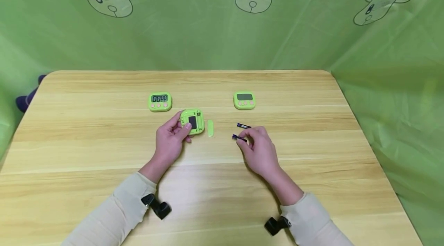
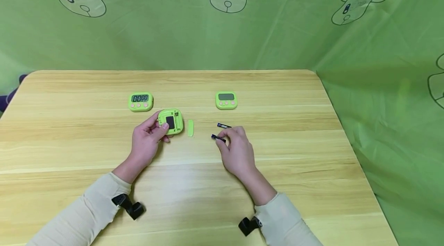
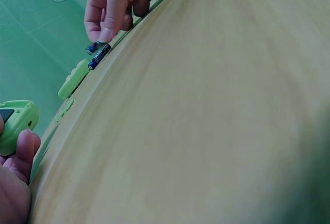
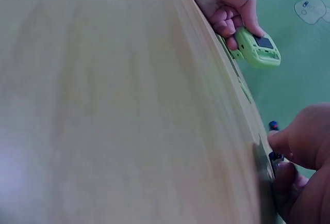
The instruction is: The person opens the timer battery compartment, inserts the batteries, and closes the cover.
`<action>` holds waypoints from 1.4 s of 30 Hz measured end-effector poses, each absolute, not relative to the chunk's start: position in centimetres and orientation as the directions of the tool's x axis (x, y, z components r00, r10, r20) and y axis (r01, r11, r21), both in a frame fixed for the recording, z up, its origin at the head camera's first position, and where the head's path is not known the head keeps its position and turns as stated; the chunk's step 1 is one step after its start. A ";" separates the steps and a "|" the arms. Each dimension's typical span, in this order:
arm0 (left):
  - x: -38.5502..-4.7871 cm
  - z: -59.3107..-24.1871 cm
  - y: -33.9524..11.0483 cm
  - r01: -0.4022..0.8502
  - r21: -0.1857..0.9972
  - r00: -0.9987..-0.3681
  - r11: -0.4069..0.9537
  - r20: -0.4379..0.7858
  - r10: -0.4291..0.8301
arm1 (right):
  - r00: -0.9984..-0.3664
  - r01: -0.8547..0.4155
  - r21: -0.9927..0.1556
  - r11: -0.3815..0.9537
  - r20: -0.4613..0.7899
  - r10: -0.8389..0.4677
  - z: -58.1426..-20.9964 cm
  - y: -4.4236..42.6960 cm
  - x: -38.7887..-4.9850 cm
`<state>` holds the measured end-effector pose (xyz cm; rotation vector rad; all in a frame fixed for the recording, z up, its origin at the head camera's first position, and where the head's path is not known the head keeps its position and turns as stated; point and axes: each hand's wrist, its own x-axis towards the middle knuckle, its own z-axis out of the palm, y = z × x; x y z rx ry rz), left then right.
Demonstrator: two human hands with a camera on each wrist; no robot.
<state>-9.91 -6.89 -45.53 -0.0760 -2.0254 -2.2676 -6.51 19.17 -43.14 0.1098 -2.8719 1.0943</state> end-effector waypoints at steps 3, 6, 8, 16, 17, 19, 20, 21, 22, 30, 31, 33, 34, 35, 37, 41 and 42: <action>-9.9 -45.5 -6.9 0.112 0.988 -0.993 -0.109 0.108 -0.044 | -0.991 -0.124 -0.732 0.670 0.127 -0.044 -43.2 18.9 -6.4; -9.9 -45.5 -6.9 0.115 0.987 -0.993 -0.107 0.111 -0.043 | -0.985 -0.152 -0.832 0.534 0.170 -0.015 -43.5 18.5 -6.5; -9.9 -45.6 -6.9 0.116 0.987 -0.993 -0.107 0.113 -0.041 | -0.982 -0.168 -0.884 0.436 0.191 0.009 -43.7 18.1 -6.7; -9.9 -45.6 -6.8 0.108 0.988 -0.994 -0.108 0.104 -0.041 | -0.985 -0.156 -0.977 0.146 0.165 0.045 -42.7 15.5 -7.5; -9.9 -45.6 -6.8 0.105 0.989 -0.994 -0.109 0.101 -0.040 | -0.986 -0.157 -0.980 0.120 0.163 0.043 -42.4 15.2 -7.5; -9.9 -45.6 -6.8 0.100 0.989 -0.995 -0.106 0.096 -0.038 | -0.984 -0.172 -0.981 0.086 0.176 0.039 -41.7 14.5 -7.5; -9.9 -45.6 -6.8 0.099 0.990 -0.995 -0.104 0.096 -0.038 | -0.982 -0.181 -0.980 0.076 0.185 0.038 -41.5 14.2 -7.5; -9.9 -45.6 -6.8 0.099 0.990 -0.995 -0.101 0.096 -0.039 | -0.981 -0.190 -0.979 0.068 0.193 0.037 -41.5 14.0 -7.6; -9.9 -45.6 -6.8 0.099 0.990 -0.995 -0.098 0.095 -0.040 | -0.979 -0.199 -0.978 0.063 0.201 0.035 -41.4 13.7 -7.7; -9.9 -45.5 -6.8 0.090 0.992 -0.996 -0.094 0.087 -0.036 | -0.957 -0.289 -0.955 0.065 0.289 0.000 -41.6 11.8 -8.7; -9.9 -45.5 -6.8 0.090 0.991 -0.996 -0.094 0.087 -0.034 | -0.954 -0.298 -0.952 0.070 0.299 -0.004 -41.6 11.5 -8.7; -10.0 -45.5 -6.8 0.091 0.991 -0.996 -0.095 0.088 -0.033 | -0.950 -0.313 -0.946 0.080 0.313 -0.010 -41.5 11.1 -8.8; -10.0 -45.5 -6.8 0.092 0.991 -0.995 -0.093 0.089 -0.033 | -0.947 -0.322 -0.942 0.090 0.322 -0.013 -41.4 10.8 -8.9; -10.0 -45.5 -6.8 0.093 0.991 -0.995 -0.092 0.090 -0.033 | -0.945 -0.325 -0.941 0.097 0.326 -0.013 -41.3 10.7 -8.9; -10.0 -45.5 -6.8 0.096 0.991 -0.995 -0.089 0.094 -0.034 | -0.945 -0.325 -0.939 0.108 0.326 -0.009 -41.3 10.3 -9.0; -10.0 -45.5 -6.8 0.101 0.991 -0.995 -0.084 0.098 -0.033 | -0.942 -0.333 -0.932 0.140 0.336 -0.004 -41.1 9.7 -9.1; -10.0 -45.5 -6.8 0.101 0.991 -0.995 -0.083 0.099 -0.033 | -0.940 -0.336 -0.930 0.148 0.340 -0.003 -41.1 9.5 -9.1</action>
